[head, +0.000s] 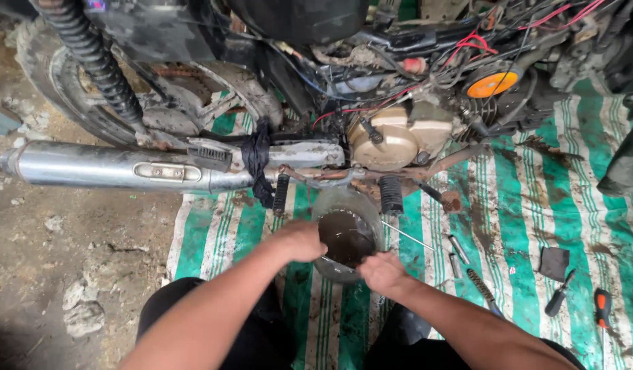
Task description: The person works on a motorcycle engine, using a screwdriver to loosen and remove a bolt from the engine casing. They then use a brush to clean the area around the bolt hole and dip the brush into a container of dark liquid.
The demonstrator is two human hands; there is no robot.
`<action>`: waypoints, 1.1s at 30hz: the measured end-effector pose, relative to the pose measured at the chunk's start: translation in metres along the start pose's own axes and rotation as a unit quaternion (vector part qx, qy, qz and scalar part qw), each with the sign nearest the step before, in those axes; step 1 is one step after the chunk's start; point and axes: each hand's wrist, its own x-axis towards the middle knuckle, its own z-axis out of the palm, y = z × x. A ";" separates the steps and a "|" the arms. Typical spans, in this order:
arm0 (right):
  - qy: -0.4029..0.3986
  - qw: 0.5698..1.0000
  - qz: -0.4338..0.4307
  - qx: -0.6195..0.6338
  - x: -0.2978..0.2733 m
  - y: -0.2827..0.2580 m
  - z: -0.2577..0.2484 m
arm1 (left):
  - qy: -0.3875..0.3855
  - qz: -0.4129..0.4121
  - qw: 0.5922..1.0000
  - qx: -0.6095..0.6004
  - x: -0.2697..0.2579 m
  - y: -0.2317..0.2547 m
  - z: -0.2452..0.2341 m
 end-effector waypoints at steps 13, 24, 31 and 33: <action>-0.122 0.980 0.012 0.157 0.000 -0.019 -0.191 | 0.092 0.141 0.975 0.145 -0.022 0.033 0.029; -0.116 0.982 -0.003 0.146 -0.005 -0.031 -0.238 | 0.181 0.235 0.943 0.153 -0.042 0.019 0.047; -0.144 0.967 0.061 0.200 0.006 -0.038 -0.252 | 0.238 0.248 0.917 0.201 -0.058 0.020 0.026; -0.149 0.965 0.070 0.202 0.014 -0.045 -0.270 | 0.215 0.238 0.921 0.219 -0.064 0.020 0.022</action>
